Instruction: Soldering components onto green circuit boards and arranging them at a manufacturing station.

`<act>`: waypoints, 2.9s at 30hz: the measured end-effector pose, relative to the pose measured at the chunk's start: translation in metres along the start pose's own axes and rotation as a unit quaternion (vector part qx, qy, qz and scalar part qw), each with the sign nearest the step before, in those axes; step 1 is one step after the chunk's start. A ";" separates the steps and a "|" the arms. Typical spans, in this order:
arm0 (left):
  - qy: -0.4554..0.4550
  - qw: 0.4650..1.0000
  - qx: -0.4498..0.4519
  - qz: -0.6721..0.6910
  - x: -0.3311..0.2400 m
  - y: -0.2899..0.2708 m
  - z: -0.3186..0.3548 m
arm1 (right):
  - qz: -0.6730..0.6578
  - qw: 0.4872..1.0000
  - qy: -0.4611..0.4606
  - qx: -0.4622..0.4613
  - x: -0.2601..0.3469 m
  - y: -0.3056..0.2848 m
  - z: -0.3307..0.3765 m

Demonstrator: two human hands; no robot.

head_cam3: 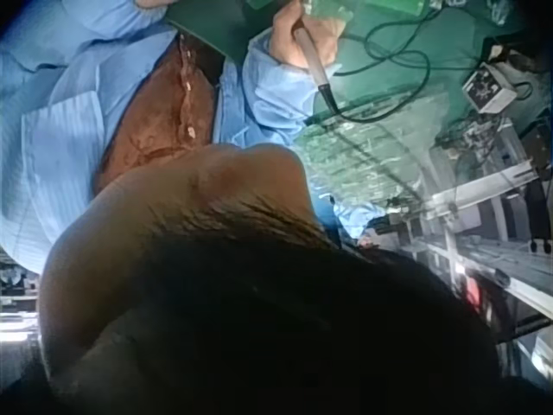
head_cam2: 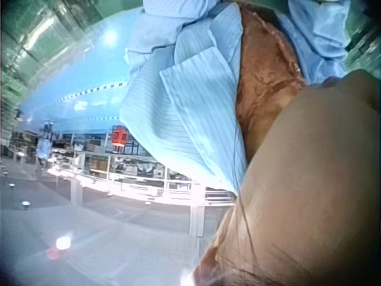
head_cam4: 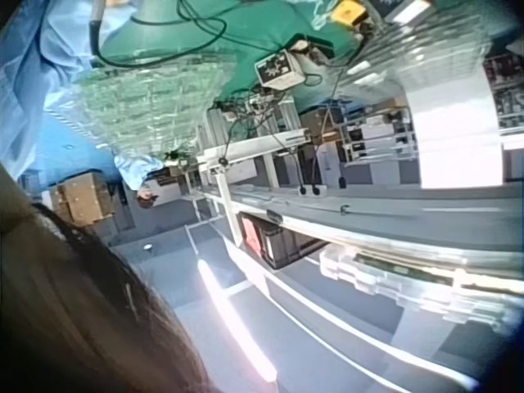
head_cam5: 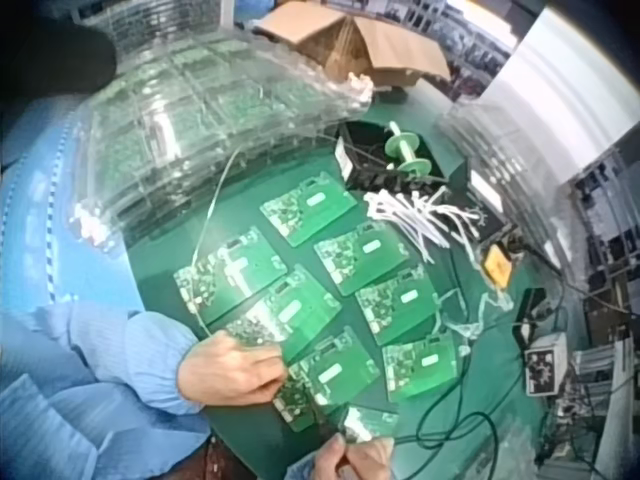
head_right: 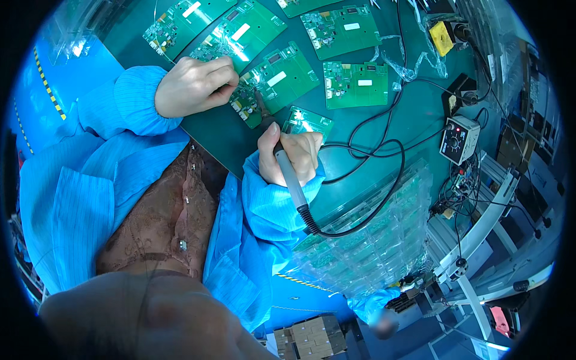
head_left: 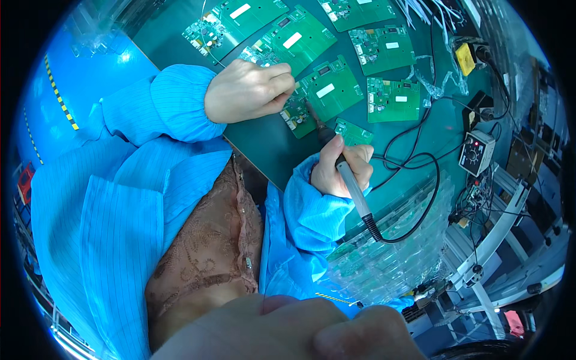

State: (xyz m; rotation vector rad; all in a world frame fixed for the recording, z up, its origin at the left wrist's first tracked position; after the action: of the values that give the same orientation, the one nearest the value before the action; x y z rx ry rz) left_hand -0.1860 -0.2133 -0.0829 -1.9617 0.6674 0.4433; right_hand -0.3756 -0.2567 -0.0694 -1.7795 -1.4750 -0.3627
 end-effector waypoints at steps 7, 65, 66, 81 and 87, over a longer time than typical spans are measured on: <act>-0.006 1.000 0.012 -0.004 0.000 0.002 0.003 | -0.011 1.000 -0.009 -0.004 -0.001 -0.001 0.004; 0.024 0.999 -0.009 -0.030 -0.004 0.003 0.008 | -0.012 0.999 -0.047 -0.007 0.024 0.005 -0.008; 0.024 0.999 -0.009 -0.030 -0.003 0.003 0.008 | -0.011 0.999 -0.047 -0.007 0.018 0.005 -0.004; 0.025 0.999 -0.004 -0.033 -0.002 0.008 0.010 | -0.017 0.999 -0.051 -0.006 0.004 0.000 0.008; 0.029 0.999 -0.009 -0.038 -0.004 0.008 0.010 | -0.011 0.998 -0.065 -0.016 0.007 0.002 0.006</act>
State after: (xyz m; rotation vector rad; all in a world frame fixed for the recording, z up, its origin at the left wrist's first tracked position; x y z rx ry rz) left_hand -0.1943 -0.2067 -0.0911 -2.0166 0.6255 0.3492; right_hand -0.3737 -0.2475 -0.0693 -1.8427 -1.5874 -0.2879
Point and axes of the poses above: each hand's wrist, its own z-axis away from the middle knuckle, its own y-axis out of the palm, x = y × z, the point moved 6 cm from there along -z, towards the middle knuckle, and after that the axes turned 5 degrees about -x, right-handed, at the moved point
